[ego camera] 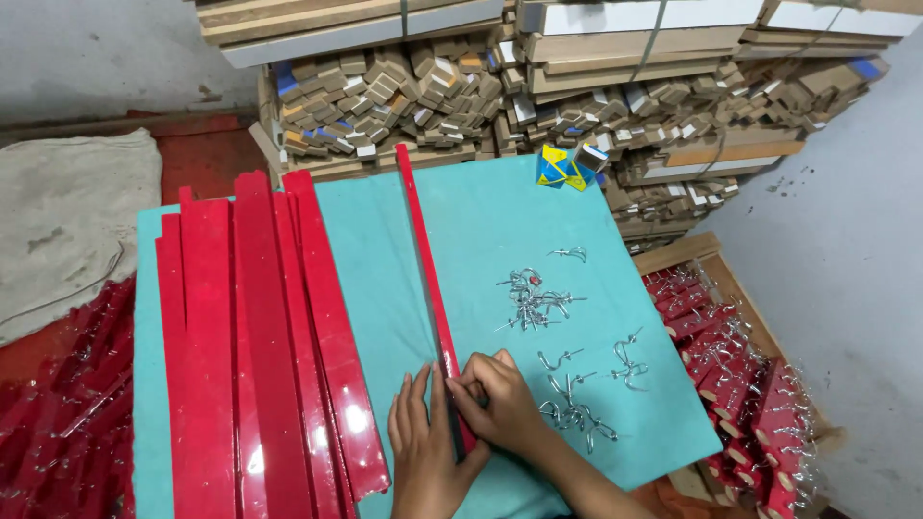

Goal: Attach metal clips to red metal bars and place the finished bars into a crate

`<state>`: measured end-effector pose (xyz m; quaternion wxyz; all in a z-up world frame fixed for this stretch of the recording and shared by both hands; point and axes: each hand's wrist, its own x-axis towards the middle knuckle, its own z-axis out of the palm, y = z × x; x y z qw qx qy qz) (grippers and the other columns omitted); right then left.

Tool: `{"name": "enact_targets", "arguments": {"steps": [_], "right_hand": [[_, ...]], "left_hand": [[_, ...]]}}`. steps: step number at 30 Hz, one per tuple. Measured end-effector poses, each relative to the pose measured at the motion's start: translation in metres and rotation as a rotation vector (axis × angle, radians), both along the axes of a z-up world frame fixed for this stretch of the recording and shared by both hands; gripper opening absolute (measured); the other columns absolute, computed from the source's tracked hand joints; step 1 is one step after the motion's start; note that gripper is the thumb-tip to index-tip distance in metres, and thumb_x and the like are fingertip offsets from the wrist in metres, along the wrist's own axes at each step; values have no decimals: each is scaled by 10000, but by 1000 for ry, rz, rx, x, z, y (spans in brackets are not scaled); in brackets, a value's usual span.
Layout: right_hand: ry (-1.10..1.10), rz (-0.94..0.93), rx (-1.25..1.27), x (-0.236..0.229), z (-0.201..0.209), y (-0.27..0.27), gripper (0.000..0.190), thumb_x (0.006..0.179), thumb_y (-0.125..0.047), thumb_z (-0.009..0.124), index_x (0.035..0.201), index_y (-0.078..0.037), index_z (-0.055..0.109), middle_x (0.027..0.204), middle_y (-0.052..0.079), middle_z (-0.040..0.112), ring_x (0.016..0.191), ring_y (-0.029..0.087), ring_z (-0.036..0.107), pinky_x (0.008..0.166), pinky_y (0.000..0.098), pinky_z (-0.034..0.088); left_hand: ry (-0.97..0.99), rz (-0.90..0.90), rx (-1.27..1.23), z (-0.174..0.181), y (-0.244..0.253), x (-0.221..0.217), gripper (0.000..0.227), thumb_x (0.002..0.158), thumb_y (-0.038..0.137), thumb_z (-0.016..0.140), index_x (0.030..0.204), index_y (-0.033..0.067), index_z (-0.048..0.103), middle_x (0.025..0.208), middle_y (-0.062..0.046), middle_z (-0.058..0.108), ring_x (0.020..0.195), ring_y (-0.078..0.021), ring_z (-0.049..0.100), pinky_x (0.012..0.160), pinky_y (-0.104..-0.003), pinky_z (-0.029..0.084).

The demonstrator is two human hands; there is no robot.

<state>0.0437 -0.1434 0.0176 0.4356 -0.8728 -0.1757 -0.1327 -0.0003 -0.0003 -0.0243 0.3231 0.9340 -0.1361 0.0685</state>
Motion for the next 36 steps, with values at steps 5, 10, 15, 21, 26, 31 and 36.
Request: {"name": "enact_targets", "arguments": {"steps": [5, 10, 15, 21, 26, 31, 36], "right_hand": [[287, 164, 131, 6, 25, -19, 144, 980, -202, 698, 1044, -115, 605, 732, -50, 544, 664, 104, 473, 759, 262, 410], [177, 457, 76, 31, 48, -33, 138, 984, -106, 674, 1085, -41, 742, 953, 81, 698, 866, 197, 672, 802, 298, 536], [20, 447, -22, 42, 38, -36, 107, 946, -225, 741, 910, -126, 723, 887, 1, 674, 821, 174, 628, 840, 325, 422], [-1, 146, -28, 15, 24, -18, 264, 960, -185, 732, 782, -139, 542, 739, -32, 512, 699, 144, 463, 783, 319, 301], [-51, -67, 38, -3, 14, -2, 247, 954, -199, 721, 772, -153, 562, 716, -45, 490, 655, 125, 470, 769, 313, 295], [65, 177, 159, 10, 30, -24, 98, 978, -166, 699, 982, -71, 679, 879, 41, 641, 795, 165, 611, 781, 287, 499], [140, 437, -5, 35, 31, -47, 148, 976, -180, 715, 1110, -170, 776, 1039, -20, 754, 990, 144, 709, 921, 315, 431]], "left_hand": [[-15, 28, -44, 6, -3, -2, 1059, 771, 468, 773, 1606, 74, 254, 1638, -149, 326, 1542, -377, 236, 1221, -517, 194], [52, 26, -67, 12, -1, -3, 1045, 829, 503, 757, 1620, 90, 213, 1631, -159, 306, 1552, -377, 189, 1214, -513, 173], [38, 29, -54, 14, -2, -1, 1049, 807, 509, 777, 1611, 94, 246, 1640, -131, 304, 1547, -355, 205, 1220, -504, 172], [49, 17, -68, 19, -2, 0, 1048, 796, 468, 784, 1608, 86, 244, 1652, -143, 298, 1544, -374, 209, 1216, -517, 178], [5, 6, -43, 13, -1, 0, 1062, 737, 439, 787, 1595, 76, 278, 1636, -148, 333, 1529, -384, 257, 1213, -524, 201], [51, -10, -64, 13, -1, 0, 984, 838, 514, 705, 1603, 80, 263, 1630, -156, 328, 1538, -373, 245, 1202, -513, 212], [41, -7, -33, 11, 1, 0, 1021, 842, 563, 712, 1608, 74, 248, 1634, -146, 327, 1540, -368, 238, 1205, -511, 211]]}}
